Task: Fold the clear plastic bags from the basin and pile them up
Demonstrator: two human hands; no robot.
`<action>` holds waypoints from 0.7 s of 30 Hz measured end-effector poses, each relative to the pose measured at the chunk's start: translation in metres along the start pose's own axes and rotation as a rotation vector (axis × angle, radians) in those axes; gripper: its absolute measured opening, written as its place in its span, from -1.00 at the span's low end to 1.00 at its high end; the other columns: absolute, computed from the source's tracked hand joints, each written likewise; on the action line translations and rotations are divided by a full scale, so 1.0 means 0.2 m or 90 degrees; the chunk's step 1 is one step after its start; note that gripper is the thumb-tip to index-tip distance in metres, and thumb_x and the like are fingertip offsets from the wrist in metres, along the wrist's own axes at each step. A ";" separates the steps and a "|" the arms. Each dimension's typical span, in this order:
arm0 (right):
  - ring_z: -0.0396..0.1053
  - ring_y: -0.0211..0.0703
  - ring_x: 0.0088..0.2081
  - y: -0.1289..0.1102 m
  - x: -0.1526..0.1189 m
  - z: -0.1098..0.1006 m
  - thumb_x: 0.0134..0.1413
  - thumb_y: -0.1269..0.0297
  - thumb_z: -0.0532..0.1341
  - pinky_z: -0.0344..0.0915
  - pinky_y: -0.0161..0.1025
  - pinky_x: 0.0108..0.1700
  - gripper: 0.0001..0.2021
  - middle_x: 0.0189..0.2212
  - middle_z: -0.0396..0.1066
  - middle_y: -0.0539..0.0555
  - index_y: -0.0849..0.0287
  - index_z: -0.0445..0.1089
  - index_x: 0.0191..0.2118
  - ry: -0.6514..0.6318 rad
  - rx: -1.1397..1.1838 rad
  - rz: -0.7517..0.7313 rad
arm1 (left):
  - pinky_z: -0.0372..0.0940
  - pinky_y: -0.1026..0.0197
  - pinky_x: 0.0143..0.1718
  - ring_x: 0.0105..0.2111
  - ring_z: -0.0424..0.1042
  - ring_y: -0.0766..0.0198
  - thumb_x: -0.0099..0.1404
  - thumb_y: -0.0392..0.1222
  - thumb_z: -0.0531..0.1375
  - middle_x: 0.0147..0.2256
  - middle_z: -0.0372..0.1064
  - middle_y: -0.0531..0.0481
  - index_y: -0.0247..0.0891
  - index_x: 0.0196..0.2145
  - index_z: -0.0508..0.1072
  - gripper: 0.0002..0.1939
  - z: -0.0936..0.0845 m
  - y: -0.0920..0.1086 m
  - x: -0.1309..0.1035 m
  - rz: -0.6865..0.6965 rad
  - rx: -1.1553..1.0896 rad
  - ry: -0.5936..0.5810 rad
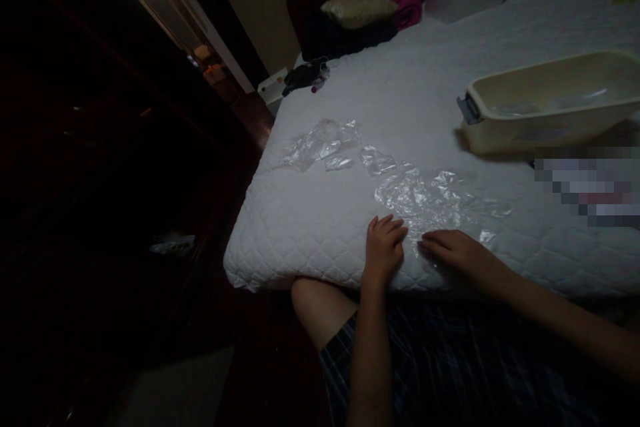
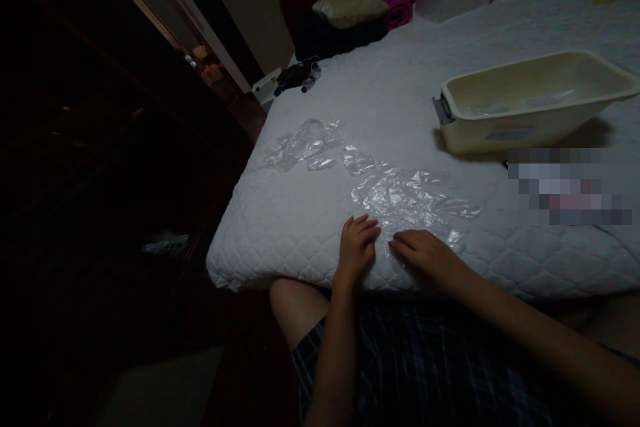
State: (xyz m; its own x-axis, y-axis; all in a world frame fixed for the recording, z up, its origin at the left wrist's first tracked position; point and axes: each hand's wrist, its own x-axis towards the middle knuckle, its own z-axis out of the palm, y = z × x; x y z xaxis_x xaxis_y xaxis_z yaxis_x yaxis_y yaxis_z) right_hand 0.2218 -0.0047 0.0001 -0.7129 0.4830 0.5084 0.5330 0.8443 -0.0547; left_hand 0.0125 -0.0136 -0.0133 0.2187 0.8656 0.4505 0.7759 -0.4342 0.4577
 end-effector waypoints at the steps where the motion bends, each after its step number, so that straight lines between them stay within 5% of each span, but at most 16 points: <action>1: 0.41 -0.08 -0.18 0.00 0.00 -0.01 0.20 0.46 0.04 0.34 -0.15 -0.15 -0.73 -0.18 0.48 0.21 0.20 0.42 -0.08 0.006 0.003 -0.003 | 0.11 -0.10 0.22 0.11 0.31 0.22 0.18 -0.46 0.18 -0.04 0.47 0.06 -0.14 -0.19 0.48 -0.70 0.00 0.00 0.00 0.002 0.003 0.002; 10: 0.43 -0.04 -0.22 -0.04 0.06 -0.06 0.19 0.40 0.05 0.35 -0.13 -0.18 -0.76 -0.23 0.50 0.23 0.23 0.46 -0.18 0.002 0.053 0.042 | 0.14 -0.06 0.21 0.10 0.31 0.25 0.22 -0.43 0.17 0.01 0.42 0.03 -0.14 -0.15 0.46 -0.71 0.01 -0.01 -0.01 0.010 0.012 0.028; 21: 0.47 -0.07 -0.32 -0.05 0.13 -0.10 0.19 0.20 0.02 0.36 -0.13 -0.26 -0.74 -0.33 0.52 0.13 0.15 0.43 -0.25 -0.128 0.291 0.332 | 0.11 -0.06 0.23 0.09 0.31 0.25 0.22 -0.39 0.16 -0.02 0.43 0.01 -0.17 -0.15 0.43 -0.75 0.00 0.01 0.00 0.008 -0.006 0.039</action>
State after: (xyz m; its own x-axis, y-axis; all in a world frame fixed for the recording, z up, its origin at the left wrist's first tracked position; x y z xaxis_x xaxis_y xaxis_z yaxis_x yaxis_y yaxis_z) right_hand 0.2062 -0.0056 0.0317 -0.5107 0.8461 0.1527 0.6140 0.4832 -0.6241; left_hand 0.0143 -0.0153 -0.0131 0.1918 0.8435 0.5018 0.7675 -0.4475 0.4589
